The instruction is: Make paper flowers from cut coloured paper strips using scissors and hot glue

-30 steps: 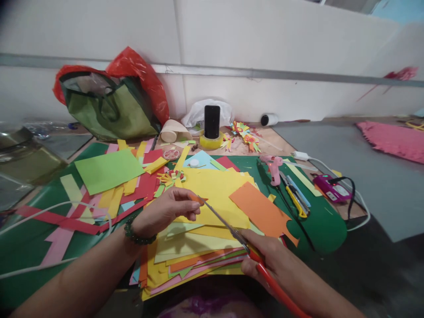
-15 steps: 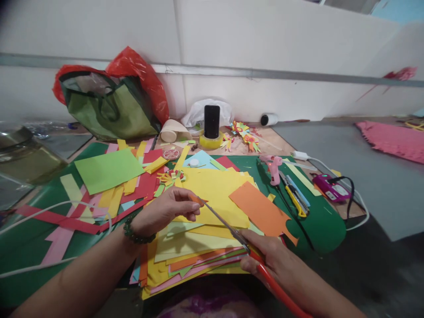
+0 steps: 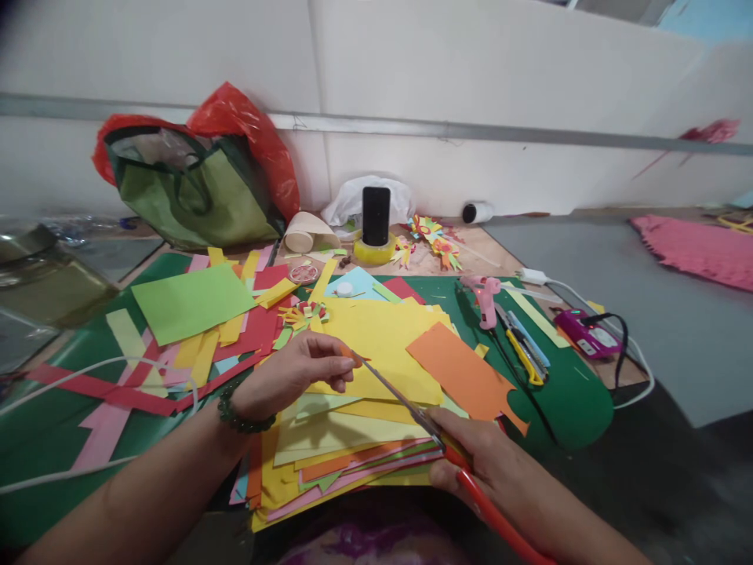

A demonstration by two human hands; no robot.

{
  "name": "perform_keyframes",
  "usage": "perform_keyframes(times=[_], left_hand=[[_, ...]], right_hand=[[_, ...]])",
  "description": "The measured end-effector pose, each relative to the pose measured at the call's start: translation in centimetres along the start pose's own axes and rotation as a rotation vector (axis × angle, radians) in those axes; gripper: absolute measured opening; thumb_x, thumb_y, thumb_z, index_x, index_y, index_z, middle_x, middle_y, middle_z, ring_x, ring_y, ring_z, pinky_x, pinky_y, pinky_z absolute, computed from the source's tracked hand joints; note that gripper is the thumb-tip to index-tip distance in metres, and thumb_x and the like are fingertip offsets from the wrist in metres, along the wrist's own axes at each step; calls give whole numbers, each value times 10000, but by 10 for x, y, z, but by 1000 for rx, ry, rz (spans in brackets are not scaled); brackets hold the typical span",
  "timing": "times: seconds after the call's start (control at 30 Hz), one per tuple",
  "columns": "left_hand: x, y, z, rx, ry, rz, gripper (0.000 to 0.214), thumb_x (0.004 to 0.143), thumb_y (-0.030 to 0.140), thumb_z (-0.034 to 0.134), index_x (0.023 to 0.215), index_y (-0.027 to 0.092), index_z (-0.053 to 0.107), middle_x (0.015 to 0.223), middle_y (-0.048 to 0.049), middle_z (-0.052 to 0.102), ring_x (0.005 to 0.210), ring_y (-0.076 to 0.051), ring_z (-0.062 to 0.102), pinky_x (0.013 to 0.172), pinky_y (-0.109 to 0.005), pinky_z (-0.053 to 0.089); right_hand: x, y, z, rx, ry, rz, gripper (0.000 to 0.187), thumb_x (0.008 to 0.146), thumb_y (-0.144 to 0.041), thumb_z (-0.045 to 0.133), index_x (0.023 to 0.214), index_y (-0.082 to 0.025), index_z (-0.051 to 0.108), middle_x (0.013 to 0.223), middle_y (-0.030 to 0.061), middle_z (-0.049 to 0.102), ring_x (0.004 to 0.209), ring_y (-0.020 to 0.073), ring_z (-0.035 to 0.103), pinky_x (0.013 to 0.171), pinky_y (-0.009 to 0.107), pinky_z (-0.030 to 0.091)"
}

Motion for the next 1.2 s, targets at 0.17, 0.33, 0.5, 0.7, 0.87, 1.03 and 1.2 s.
perform_keyframes(times=[0.17,0.33,0.5,0.7,0.87,1.03,1.2], left_hand=[[0,0,0,11,3,-3,295,602,387,837,610,128,695,605,-23,664,529,-89,589,618,-221,528],[1,-1,-1,12,6,-5,274,601,367,838,636,130,706,620,-26,676,547,-99,608,626,-229,530],[0,2,-2,28,1,-3,260,615,358,825,641,128,707,619,-20,675,540,-92,609,604,-209,517],[-1,2,-2,55,-5,-6,252,624,354,818,644,130,704,626,-21,677,544,-96,612,601,-210,516],[-1,2,-1,59,-25,-6,260,623,358,817,635,127,697,621,-16,672,543,-91,612,601,-204,514],[0,1,-3,64,-19,-11,274,637,368,811,688,117,713,624,-12,670,534,-80,601,579,-192,503],[1,3,-4,69,-11,24,288,660,381,801,704,109,717,618,-11,662,531,-74,585,571,-186,498]], right_hand=[[0,0,1,-9,-9,8,538,893,-500,515,1341,-209,573,1119,101,694,947,283,654,815,339,538],[1,0,-1,-32,13,2,563,884,-553,517,1306,-192,608,1149,113,695,994,299,654,829,330,533],[0,2,-2,-26,8,25,542,899,-536,507,1315,-203,607,1112,94,709,907,265,672,765,308,548],[1,-2,-3,-25,11,13,534,902,-526,509,1326,-215,606,1166,101,698,978,290,665,794,327,551],[1,1,-3,-57,14,9,556,900,-553,496,1316,-203,614,1158,111,706,982,292,673,810,329,548],[-1,0,-3,-63,22,3,554,894,-564,498,1312,-222,620,1155,96,712,965,288,680,795,322,553],[0,-3,-2,-6,17,-16,591,884,-595,500,1326,-215,602,1110,88,711,932,275,669,783,307,543]])
Point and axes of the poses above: each hand's wrist, its own x-axis towards the middle knuckle, its own z-axis out of the palm, y = z × x, the point moved 8 cm from there along x, towards the middle knuckle
